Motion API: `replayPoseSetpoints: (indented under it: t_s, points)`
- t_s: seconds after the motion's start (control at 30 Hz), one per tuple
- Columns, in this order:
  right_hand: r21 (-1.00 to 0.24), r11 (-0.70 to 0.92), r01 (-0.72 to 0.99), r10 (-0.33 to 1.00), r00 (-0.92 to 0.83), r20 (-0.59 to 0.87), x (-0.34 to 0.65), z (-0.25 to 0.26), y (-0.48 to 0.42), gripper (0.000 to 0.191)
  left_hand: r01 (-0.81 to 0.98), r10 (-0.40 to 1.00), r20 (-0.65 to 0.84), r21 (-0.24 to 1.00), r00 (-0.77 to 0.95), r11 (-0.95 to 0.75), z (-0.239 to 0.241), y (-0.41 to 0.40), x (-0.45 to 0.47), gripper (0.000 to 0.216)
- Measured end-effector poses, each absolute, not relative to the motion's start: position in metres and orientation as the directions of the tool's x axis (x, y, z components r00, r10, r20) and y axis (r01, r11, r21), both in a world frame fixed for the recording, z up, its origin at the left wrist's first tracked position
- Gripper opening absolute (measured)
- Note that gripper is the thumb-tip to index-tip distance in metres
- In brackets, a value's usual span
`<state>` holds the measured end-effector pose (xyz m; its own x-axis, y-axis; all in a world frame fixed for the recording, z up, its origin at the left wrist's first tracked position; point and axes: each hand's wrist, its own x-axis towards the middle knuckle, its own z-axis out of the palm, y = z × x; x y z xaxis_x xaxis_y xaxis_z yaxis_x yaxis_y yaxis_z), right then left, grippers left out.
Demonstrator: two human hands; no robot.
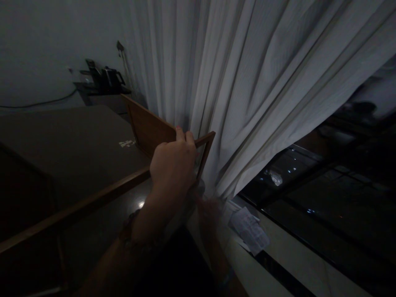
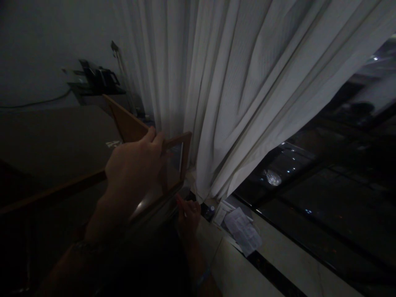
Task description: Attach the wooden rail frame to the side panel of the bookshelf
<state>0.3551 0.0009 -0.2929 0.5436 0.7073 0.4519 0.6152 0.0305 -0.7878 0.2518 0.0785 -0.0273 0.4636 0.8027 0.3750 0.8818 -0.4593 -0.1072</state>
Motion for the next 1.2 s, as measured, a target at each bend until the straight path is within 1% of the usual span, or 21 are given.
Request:
replayPoseSetpoints:
  t_s: [0.1, 0.17, 0.23, 0.3, 0.43, 0.6, 0.63, 0.73, 0.77, 0.8, 0.87, 0.93, 1.07, 1.13, 1.2]
  points:
    - [-0.899, 0.041, 0.436, 0.741, 0.591, 0.320, 0.351, -0.294, 0.001, 0.030, 0.885, 0.809, 0.368, -0.105, 0.459, -0.454, -0.027, 0.079, 0.252, 0.041]
    - [-0.955, 0.018, 0.296, 0.732, 0.647, 0.214, 0.347, -0.294, 0.002, 0.029, 0.886, 0.811, 0.366, -0.106, 0.457, -0.451, -0.026, 0.078, 0.252, 0.041]
    - [-0.981, 0.017, 0.196, 0.723, 0.675, 0.147, 0.345, -0.293, 0.002, 0.031, 0.884, 0.806, 0.372, -0.105, 0.460, -0.455, -0.026, 0.078, 0.252, 0.042]
    - [-0.989, 0.032, 0.146, 0.733, 0.669, 0.123, 0.343, -0.292, 0.003, 0.033, 0.882, 0.803, 0.375, -0.103, 0.462, -0.460, -0.026, 0.078, 0.252, 0.044]
    - [-0.993, 0.059, 0.107, 0.718, 0.687, 0.116, 0.343, -0.293, 0.005, 0.037, 0.886, 0.817, 0.349, -0.110, 0.459, -0.450, -0.025, 0.077, 0.252, 0.044]
    - [-0.987, 0.082, 0.138, 0.671, 0.725, 0.157, 0.342, -0.292, 0.009, 0.038, 0.887, 0.820, 0.347, -0.107, 0.456, -0.448, -0.025, 0.077, 0.252, 0.043]
    - [-0.987, 0.087, 0.135, 0.648, 0.744, 0.159, 0.342, -0.289, 0.010, 0.042, 0.888, 0.821, 0.345, -0.108, 0.455, -0.447, -0.025, 0.077, 0.252, 0.044]
    - [-0.993, 0.104, 0.060, 0.599, 0.793, 0.111, 0.340, -0.277, 0.010, 0.064, 0.885, 0.816, 0.350, -0.113, 0.461, -0.451, -0.025, 0.077, 0.252, 0.044]
    - [-0.994, 0.109, 0.020, 0.602, 0.794, 0.082, 0.340, -0.273, 0.011, 0.065, 0.884, 0.812, 0.355, -0.113, 0.462, -0.453, -0.025, 0.077, 0.252, 0.044]
    - [-0.993, 0.114, -0.020, 0.610, 0.791, 0.054, 0.339, -0.270, 0.011, 0.059, 0.883, 0.810, 0.361, -0.112, 0.463, -0.455, -0.025, 0.077, 0.252, 0.044]
    - [-0.992, 0.112, -0.059, 0.629, 0.777, 0.025, 0.340, -0.268, 0.012, 0.040, 0.883, 0.808, 0.363, -0.110, 0.464, -0.457, -0.025, 0.077, 0.252, 0.044]
    - [-0.995, 0.097, -0.026, 0.645, 0.763, 0.043, 0.342, -0.273, 0.012, 0.031, 0.885, 0.817, 0.346, -0.109, 0.461, -0.453, -0.024, 0.077, 0.252, 0.044]
    - [-0.990, 0.082, 0.115, 0.630, 0.764, 0.141, 0.347, -0.288, 0.010, 0.029, 0.884, 0.820, 0.339, -0.102, 0.462, -0.456, -0.024, 0.076, 0.251, 0.044]
    - [-0.990, 0.068, 0.122, 0.638, 0.758, 0.137, 0.349, -0.291, 0.008, 0.029, 0.881, 0.814, 0.350, -0.085, 0.464, -0.465, -0.024, 0.076, 0.251, 0.045]
    - [-0.995, 0.062, 0.074, 0.674, 0.733, 0.097, 0.348, -0.289, 0.007, 0.031, 0.881, 0.816, 0.348, -0.066, 0.460, -0.468, -0.024, 0.076, 0.251, 0.045]
